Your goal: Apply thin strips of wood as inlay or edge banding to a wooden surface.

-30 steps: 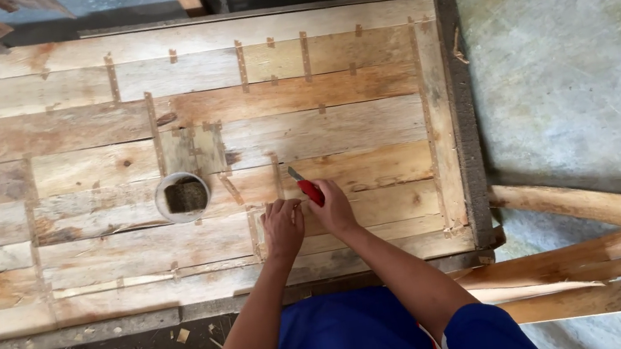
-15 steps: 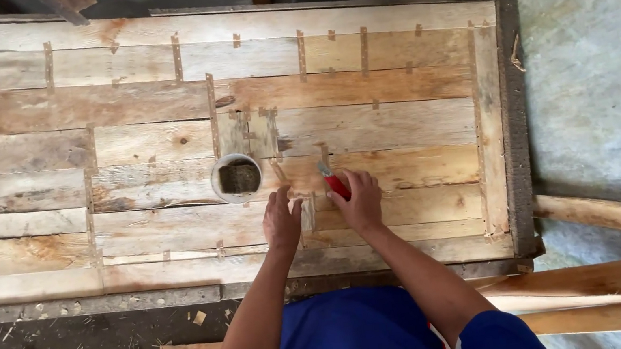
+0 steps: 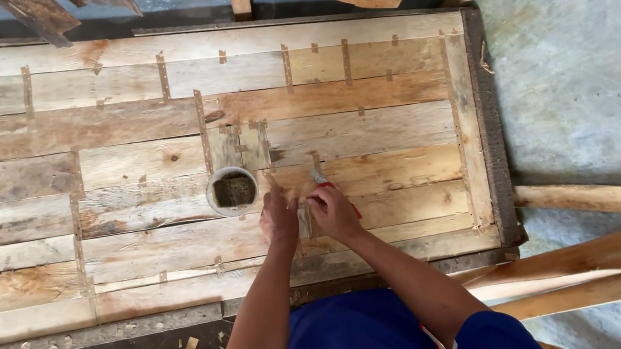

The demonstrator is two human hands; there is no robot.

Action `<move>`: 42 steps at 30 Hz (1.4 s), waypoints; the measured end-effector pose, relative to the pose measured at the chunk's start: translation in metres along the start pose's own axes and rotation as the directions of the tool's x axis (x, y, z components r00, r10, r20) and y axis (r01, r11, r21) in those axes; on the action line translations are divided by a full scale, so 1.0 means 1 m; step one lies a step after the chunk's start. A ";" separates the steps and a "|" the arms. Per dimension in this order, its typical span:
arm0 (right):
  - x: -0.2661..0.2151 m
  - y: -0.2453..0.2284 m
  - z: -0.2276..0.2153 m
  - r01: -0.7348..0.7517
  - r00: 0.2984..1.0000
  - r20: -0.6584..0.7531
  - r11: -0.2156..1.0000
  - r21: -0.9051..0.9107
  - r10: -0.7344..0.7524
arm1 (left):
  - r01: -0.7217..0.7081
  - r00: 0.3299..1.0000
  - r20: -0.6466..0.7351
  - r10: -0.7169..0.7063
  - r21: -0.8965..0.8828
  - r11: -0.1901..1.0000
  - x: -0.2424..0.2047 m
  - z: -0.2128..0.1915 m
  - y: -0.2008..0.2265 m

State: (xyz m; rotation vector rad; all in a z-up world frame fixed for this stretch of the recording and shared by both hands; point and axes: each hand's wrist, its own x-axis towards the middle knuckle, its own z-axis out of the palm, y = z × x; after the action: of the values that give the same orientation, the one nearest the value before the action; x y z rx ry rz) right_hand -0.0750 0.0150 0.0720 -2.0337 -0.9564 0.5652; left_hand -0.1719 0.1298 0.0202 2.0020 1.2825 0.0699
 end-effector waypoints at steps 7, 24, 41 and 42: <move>-0.011 -0.001 -0.004 -0.120 0.991 0.055 0.992 0.043 0.118 | 0.042 0.999 -0.006 -0.042 -0.006 0.999 0.005 0.007 0.003; 0.036 0.045 0.011 -0.385 0.920 0.126 0.801 0.459 0.370 | -0.406 0.909 -0.082 0.408 -0.394 0.825 -0.043 -0.022 0.010; 0.002 0.127 -0.114 -0.462 0.885 0.149 0.788 0.407 0.442 | -0.128 0.942 0.197 0.270 -0.533 0.836 -0.062 0.084 0.075; 0.001 0.141 -0.118 -0.476 0.878 0.188 0.766 0.432 0.440 | -0.086 0.940 0.237 0.247 -0.534 0.841 -0.063 0.093 0.077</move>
State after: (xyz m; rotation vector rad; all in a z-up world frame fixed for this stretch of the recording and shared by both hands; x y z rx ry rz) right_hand 0.0644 -0.0964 0.0254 -1.7966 -0.2912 1.0366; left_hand -0.1065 0.0107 0.0209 1.5746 0.7828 0.1723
